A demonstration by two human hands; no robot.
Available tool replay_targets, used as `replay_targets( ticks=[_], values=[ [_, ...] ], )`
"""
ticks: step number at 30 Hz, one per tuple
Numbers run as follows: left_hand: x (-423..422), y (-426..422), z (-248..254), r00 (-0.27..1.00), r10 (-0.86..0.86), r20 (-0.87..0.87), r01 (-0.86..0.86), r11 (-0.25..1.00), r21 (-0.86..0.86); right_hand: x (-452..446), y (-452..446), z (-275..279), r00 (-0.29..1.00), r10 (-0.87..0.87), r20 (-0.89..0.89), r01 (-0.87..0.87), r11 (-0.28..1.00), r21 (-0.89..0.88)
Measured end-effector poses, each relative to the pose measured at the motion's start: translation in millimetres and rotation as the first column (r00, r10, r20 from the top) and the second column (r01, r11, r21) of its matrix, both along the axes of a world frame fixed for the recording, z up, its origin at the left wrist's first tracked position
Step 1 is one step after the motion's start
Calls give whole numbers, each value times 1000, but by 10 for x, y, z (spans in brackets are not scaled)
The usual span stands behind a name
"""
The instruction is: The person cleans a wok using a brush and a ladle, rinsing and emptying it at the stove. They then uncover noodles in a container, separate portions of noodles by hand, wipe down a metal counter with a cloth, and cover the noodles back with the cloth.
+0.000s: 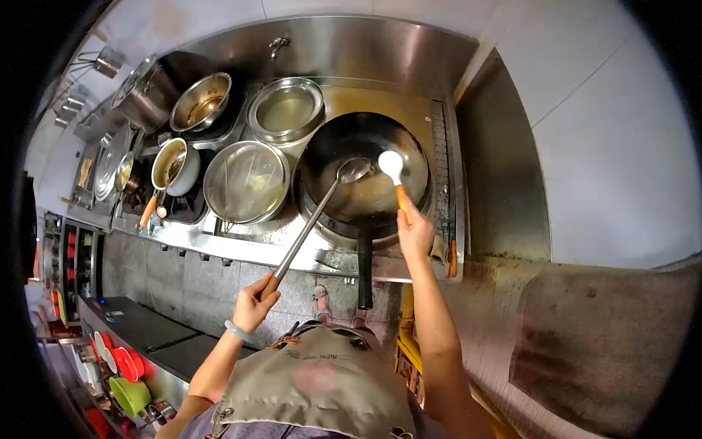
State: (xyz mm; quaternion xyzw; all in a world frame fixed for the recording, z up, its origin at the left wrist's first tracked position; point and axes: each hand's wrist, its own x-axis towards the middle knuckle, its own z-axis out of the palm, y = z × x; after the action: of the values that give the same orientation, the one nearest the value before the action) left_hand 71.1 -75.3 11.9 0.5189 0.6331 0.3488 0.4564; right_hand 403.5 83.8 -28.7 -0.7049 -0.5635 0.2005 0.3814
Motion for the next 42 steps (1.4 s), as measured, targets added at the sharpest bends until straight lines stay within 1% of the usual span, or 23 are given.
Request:
replay_targets(
  ticks=[2,5,6,7,9,14,15,17,18,20,21,23,24,29,31,32,33,35,37,39,40,41,42],
  values=[
    [8,-1,143,1000,1,-15,-2,995,-98,7,-28,39,994,46,-97,-33,992,125],
    [11,6,14,1000,19,-6,-20,1000,-22,-210,-64,97,965,250,-86,-216,934,283],
    [32,12,61,1000,23,-11,-23,1000,-20,-225,-60,71,968,236,-81,-228,969,100],
    [61,22,147,999,15,-50,-16,999,-28,-191,-38,-17,965,246,-88,-237,966,107],
    [60,19,194,991,24,-128,-26,1000,-15,-46,74,-183,990,-9,-142,20,997,76],
    [11,218,-4,973,229,35,-229,973,-18,9,-86,244,931,10,-365,-3,1000,21],
    [-33,381,-59,978,197,-64,-193,979,63,14,-108,218,905,-21,-424,7,999,-35],
    [-24,804,101,944,289,160,-291,957,-13,48,-123,38,913,-18,-408,14,1000,-13],
    [-113,1090,-60,945,290,152,-301,952,51,59,-133,-22,920,-14,-392,19,1000,9],
    [-168,1637,90,873,350,339,-333,937,-108,24,-190,93,894,-45,-446,20,998,-61],
    [-270,1892,129,894,311,323,-252,944,-211,5,-222,157,863,-79,-498,14,991,-132],
    [-390,2362,99,785,369,498,-249,923,-292,-27,-264,229,873,-95,-478,43,992,-119],
    [-413,2526,171,806,398,438,-257,902,-348,-33,-283,238,880,-115,-460,74,992,-106],
    [-681,3077,-32,696,461,551,-100,822,-561,134,-366,119,901,-119,-417,89,992,-91],
    [-764,3136,-1,597,422,682,-23,859,-512,150,-399,152,893,-130,-430,77,987,-139],
    [-767,3145,-10,538,474,697,-120,862,-493,153,-402,149,894,-131,-429,78,987,-139],
    [-843,3161,13,421,442,792,15,870,-493,158,-411,142,903,-124,-412,66,986,-151],
    [-813,3153,-35,276,538,796,-150,842,-518,173,-434,137,914,-112,-390,48,984,-170],
    [-835,3112,-42,176,516,838,-143,856,-497,173,-408,104,924,-51,-378,-18,984,-177],
    [-794,3024,12,-22,588,808,-296,768,-567,197,-371,33,934,-33,-357,-31,985,-171],
    [-859,3009,-22,-3,564,826,-242,801,-548,190,-323,55,950,-50,-310,-32,967,-254],
    [-841,3015,-87,33,584,811,-375,759,-531,204,-283,81,964,-67,-256,-25,940,-339],
    [-881,2996,-136,29,562,827,-331,786,-523,225,-249,69,987,10,-160,-56,955,-290]
  ],
)
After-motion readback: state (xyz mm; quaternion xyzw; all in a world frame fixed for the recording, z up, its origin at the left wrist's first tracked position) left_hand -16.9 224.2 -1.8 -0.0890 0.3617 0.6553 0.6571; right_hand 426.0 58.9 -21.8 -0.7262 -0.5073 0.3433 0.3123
